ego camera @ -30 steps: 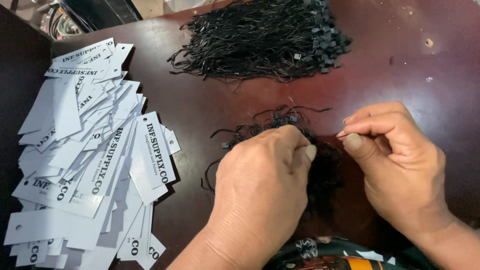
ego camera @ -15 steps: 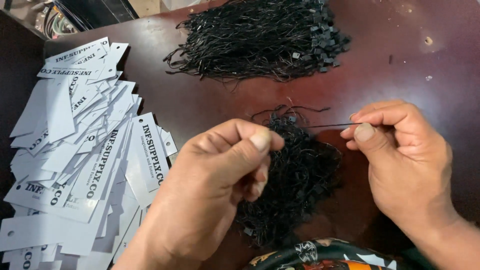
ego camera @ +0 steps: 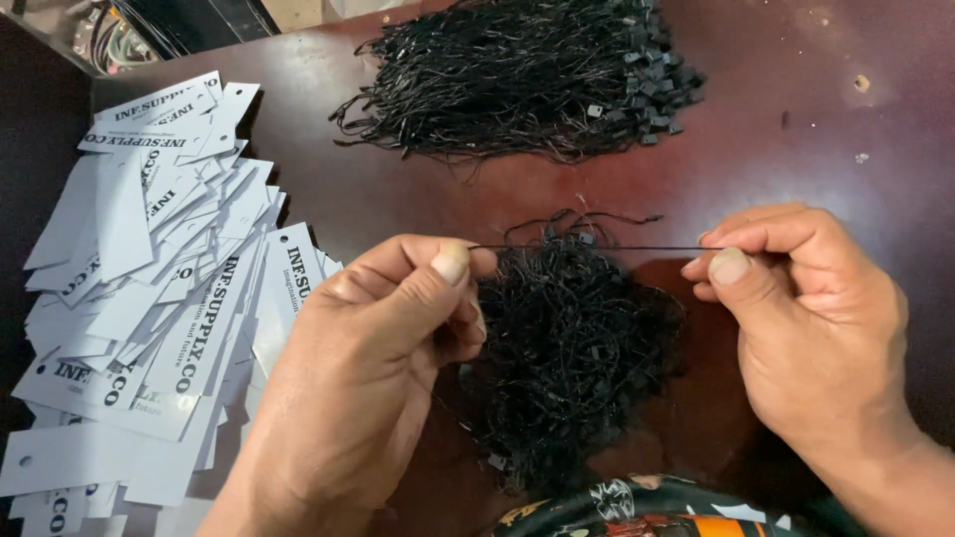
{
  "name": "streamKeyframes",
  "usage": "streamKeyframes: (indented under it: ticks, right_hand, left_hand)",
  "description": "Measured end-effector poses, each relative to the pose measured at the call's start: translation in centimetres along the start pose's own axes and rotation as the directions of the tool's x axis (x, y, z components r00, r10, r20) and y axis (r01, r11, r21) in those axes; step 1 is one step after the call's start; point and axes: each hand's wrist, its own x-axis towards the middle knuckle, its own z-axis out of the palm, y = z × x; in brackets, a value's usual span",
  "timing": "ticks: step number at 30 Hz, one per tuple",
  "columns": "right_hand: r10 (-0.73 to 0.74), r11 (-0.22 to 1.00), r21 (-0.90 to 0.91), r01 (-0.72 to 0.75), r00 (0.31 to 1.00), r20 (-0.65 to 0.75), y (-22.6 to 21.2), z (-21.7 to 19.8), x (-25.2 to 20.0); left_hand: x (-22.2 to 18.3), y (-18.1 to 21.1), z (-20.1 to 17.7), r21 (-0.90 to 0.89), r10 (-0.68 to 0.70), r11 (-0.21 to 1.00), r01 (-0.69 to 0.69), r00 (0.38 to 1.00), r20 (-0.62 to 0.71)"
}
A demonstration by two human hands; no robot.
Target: Untangling and organizing plastic tag fasteners on a production table
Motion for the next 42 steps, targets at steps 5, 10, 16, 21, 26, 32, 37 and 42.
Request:
streamKeyframes:
  ticks: [5, 10, 16, 21, 26, 32, 37, 42]
  right_hand:
    - [0.075, 0.997, 0.003, -0.075, 0.997, -0.01, -0.3, 0.0, 0.1]
    - [0.113, 0.989, -0.091, -0.114, 0.993, -0.016, -1.0, 0.1, 0.1]
    - [0.103, 0.995, 0.009, -0.102, 0.994, -0.03, -0.1, -0.1, 0.2]
    - [0.235, 0.961, 0.161, -0.225, 0.971, -0.043, 0.3, 0.0, 0.5]
    - [0.06, 0.998, 0.024, -0.061, 0.998, 0.027, 0.1, -1.0, 4.1]
    - [-0.114, 0.98, -0.152, 0.132, 0.986, 0.122, 2.1, -1.2, 10.7]
    - [-0.138, 0.927, -0.327, 0.181, 0.979, 0.151, 4.4, -0.7, 14.3]
    - [-0.423, 0.797, -0.42, 0.434, 0.897, 0.125, 8.8, -0.6, 17.7]
  left_hand:
    - [-0.7, 1.4, 1.5, 0.26, 0.016, 0.965, 0.024, 0.988, -0.151]
    - [-1.1, 2.3, 3.3, 0.56, -0.039, 0.809, 0.178, 0.967, -0.252]
    - [-0.8, 2.5, 2.2, 0.411, 0.024, 0.899, 0.153, 0.919, -0.393]
    - [-0.2, 2.1, -0.4, 0.963, 0.277, 0.207, 0.173, 0.934, -0.227]
    - [1.9, 2.8, -0.3, 0.987, 0.39, 0.143, 0.074, 0.912, -0.125]
    - [7.5, 4.3, -0.6, 0.984, 0.537, 0.168, -0.057, 0.842, -0.043]
    - [12.4, 3.4, -1.5, 0.949, 0.642, 0.149, -0.277, 0.757, 0.12]
    - [15.9, 2.1, -1.9, 0.893, 0.77, 0.012, -0.45, 0.574, 0.279]
